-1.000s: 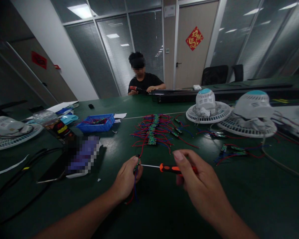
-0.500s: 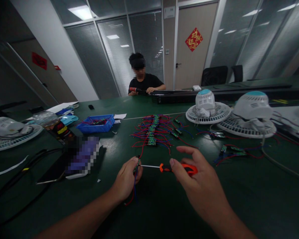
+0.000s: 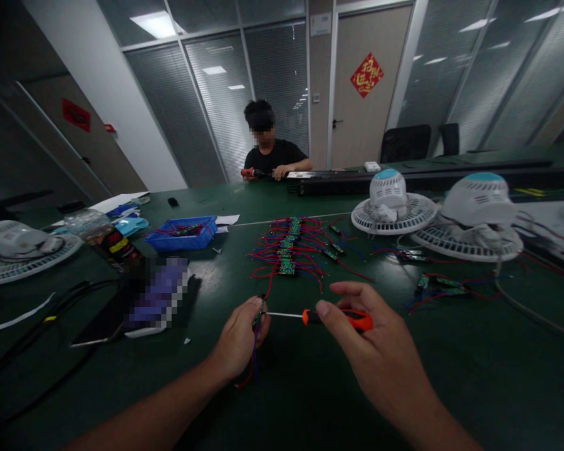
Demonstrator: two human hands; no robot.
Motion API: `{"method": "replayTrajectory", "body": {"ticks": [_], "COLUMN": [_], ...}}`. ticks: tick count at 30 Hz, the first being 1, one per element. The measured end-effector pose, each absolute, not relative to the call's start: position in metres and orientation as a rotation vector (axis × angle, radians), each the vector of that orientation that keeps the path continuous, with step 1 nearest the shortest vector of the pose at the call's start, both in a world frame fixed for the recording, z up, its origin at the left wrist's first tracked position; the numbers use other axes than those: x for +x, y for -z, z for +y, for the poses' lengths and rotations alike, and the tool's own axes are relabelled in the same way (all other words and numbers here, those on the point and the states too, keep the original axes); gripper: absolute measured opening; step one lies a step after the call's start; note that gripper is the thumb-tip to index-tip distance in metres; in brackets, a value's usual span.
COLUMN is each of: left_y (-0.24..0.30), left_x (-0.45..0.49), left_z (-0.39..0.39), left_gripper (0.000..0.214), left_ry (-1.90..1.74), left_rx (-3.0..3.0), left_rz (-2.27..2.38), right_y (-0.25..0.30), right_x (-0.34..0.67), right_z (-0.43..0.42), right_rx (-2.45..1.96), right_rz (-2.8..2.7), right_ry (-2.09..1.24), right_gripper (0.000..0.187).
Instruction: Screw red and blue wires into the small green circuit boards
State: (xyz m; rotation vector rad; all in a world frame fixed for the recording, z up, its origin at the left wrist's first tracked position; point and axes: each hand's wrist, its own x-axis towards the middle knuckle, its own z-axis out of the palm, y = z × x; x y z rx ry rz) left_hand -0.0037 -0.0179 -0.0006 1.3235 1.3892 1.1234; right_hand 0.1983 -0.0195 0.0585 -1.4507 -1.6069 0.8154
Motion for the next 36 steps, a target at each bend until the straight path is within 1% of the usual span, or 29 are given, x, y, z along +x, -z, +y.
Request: {"method": "replayTrajectory", "body": {"ticks": [5,10,19,27,30,36], "left_y": [0.003,-0.0002,0.0045,0.0024,0.0009,-0.0025], "left_x": [-0.0045,-0.0039,-0.0053,-0.0046,-0.0042,-0.0023], "left_z": [-0.0176,-0.0186,-0.0162,-0.0165,-0.017,-0.0172], "left_gripper": [0.045,0.044,0.045,0.043,0.044,0.042], "left_ry": [-1.115,-1.116,-1.103,-1.122,-1.122,-1.14], "left_rx": [1.32,1.287,1.307,1.296,1.291,1.29], "left_rz": [1.389,1.39,1.385,1.379,1.379,1.352], "right_y": [-0.0609,-0.0599,-0.0618,-0.0592,-0.0594,-0.0595], "right_x": [0.1965,0.1984,0.1941,0.1948,0.1958,0.2012], "right_z": [-0.0216,-0.0204,-0.0219,-0.0219,-0.0213,-0.0177], "right_rx": [-1.518,-1.468,-1.459,-1.39,-1.407,-1.544], "right_rz": [-1.613,-1.661,-1.611,-1.608,-1.629,-1.7], "right_ry": [-0.795,-0.747,-0.768,-0.776,-0.776,-0.849], "right_gripper": [0.049,0.052,0.052,0.047,0.047,0.054]}}
